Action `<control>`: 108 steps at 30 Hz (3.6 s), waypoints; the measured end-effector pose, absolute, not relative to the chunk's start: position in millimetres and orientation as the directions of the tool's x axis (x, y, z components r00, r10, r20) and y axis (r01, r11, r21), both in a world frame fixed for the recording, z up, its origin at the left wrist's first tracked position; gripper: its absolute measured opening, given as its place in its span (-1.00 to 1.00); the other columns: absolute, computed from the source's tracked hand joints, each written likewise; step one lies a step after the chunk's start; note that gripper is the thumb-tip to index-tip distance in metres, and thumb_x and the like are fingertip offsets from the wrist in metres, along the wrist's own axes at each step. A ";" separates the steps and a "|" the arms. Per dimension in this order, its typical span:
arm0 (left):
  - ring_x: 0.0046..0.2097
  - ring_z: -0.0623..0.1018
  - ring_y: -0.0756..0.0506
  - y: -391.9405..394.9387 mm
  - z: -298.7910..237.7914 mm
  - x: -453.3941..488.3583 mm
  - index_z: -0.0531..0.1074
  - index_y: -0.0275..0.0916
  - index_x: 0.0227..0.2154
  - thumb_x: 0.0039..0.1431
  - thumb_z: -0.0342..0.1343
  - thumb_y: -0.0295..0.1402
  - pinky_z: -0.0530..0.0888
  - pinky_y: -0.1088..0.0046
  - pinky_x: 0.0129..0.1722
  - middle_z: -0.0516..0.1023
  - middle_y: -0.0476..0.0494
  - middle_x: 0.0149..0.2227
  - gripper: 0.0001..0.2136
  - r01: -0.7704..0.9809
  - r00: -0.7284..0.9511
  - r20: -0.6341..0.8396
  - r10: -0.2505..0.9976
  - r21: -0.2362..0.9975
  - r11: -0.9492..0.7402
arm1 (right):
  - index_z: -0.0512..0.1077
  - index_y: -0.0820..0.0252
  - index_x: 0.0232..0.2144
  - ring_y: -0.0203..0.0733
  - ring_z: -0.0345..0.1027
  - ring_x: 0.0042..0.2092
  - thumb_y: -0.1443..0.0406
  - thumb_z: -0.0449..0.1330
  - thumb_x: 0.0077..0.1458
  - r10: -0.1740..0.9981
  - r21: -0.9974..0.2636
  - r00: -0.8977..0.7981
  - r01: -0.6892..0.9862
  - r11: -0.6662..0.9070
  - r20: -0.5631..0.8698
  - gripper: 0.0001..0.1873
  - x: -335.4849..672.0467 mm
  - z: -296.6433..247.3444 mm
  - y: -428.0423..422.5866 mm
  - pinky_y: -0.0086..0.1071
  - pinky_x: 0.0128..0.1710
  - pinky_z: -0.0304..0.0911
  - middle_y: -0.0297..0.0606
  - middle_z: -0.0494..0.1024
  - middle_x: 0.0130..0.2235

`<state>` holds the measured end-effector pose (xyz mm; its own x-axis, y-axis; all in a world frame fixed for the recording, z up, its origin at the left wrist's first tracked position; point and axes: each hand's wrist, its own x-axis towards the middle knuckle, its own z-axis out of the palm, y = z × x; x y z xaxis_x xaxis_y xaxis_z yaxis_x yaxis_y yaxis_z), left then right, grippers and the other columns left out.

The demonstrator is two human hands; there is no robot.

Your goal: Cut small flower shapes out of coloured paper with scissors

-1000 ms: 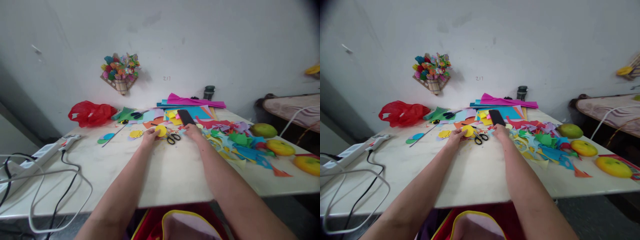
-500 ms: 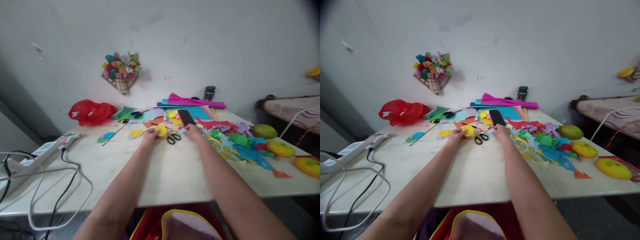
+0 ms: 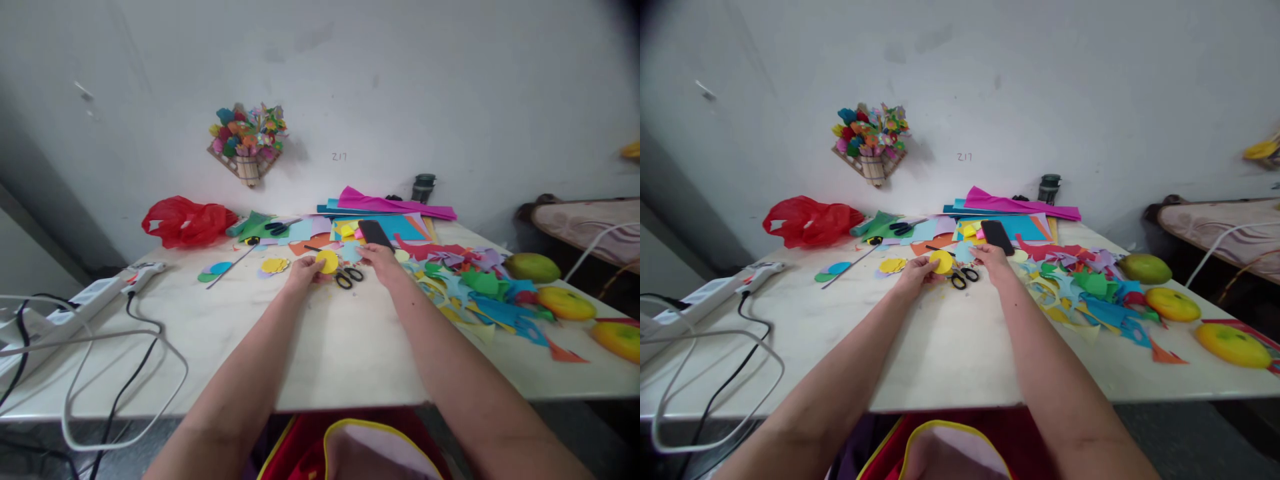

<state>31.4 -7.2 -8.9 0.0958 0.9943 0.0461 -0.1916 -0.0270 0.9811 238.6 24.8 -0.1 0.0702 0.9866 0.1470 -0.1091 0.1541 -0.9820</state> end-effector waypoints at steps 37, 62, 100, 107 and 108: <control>-0.40 0.62 -0.11 -13.8 -2.4 36.8 0.49 -0.37 -0.36 0.00 0.28 -0.38 0.54 0.42 -0.33 0.62 -0.19 -0.40 -0.82 -0.203 0.282 -0.013 0.959 0.976 0.073 | 0.51 0.25 -0.41 -0.34 0.28 -0.52 0.04 0.33 -0.23 0.990 -0.978 -0.011 -0.161 0.135 0.138 -0.59 192.5 -2.3 4.0 -0.48 -0.59 0.12 -0.35 0.45 -0.54; -0.36 0.63 -0.12 -13.0 -3.8 37.0 0.49 -0.36 -0.32 0.01 0.28 -0.37 0.53 0.44 -0.35 0.62 -0.21 -0.40 -0.80 -0.217 0.329 -0.037 0.943 0.970 0.114 | 0.35 0.20 -0.69 -0.40 0.09 -0.61 0.07 0.39 -0.38 0.988 -0.987 -0.008 -0.047 0.156 0.157 -0.62 190.1 -3.7 1.4 -0.43 -0.60 0.05 -0.41 0.35 -0.66; -0.43 0.62 -0.10 -15.8 0.0 36.0 0.46 -0.39 -0.41 -0.10 0.34 -0.43 0.55 0.45 -0.38 0.61 -0.20 -0.44 -0.80 -0.229 0.260 -0.020 0.965 0.970 0.082 | 0.31 0.18 -0.71 -0.37 0.06 -0.59 0.01 0.34 -0.38 0.977 -0.977 0.007 0.020 0.214 0.214 -0.59 187.5 -5.7 0.7 -0.43 -0.60 0.04 -0.43 0.28 -0.67; -0.44 0.61 -0.09 -13.1 -1.6 34.7 0.45 -0.36 -0.46 -0.14 0.36 -0.37 0.54 0.47 -0.40 0.58 -0.15 -0.49 -0.77 -0.195 0.224 -0.023 0.974 0.979 0.068 | 0.32 0.18 -0.71 -0.39 0.02 -0.61 -0.01 0.34 -0.36 0.973 -0.973 -0.013 0.019 0.229 0.228 -0.57 187.6 -7.3 0.9 -0.43 -0.59 -0.01 -0.46 0.24 -0.70; -0.44 0.62 -0.10 -12.7 -2.1 34.5 0.45 -0.36 -0.47 -0.14 0.37 -0.36 0.54 0.47 -0.40 0.58 -0.13 -0.50 -0.76 -0.196 0.225 -0.022 0.974 0.978 0.067 | 0.32 0.18 -0.71 -0.39 0.01 -0.61 -0.01 0.34 -0.36 0.973 -0.973 -0.013 0.021 0.229 0.229 -0.57 187.6 -7.4 0.8 -0.43 -0.59 -0.02 -0.46 0.24 -0.70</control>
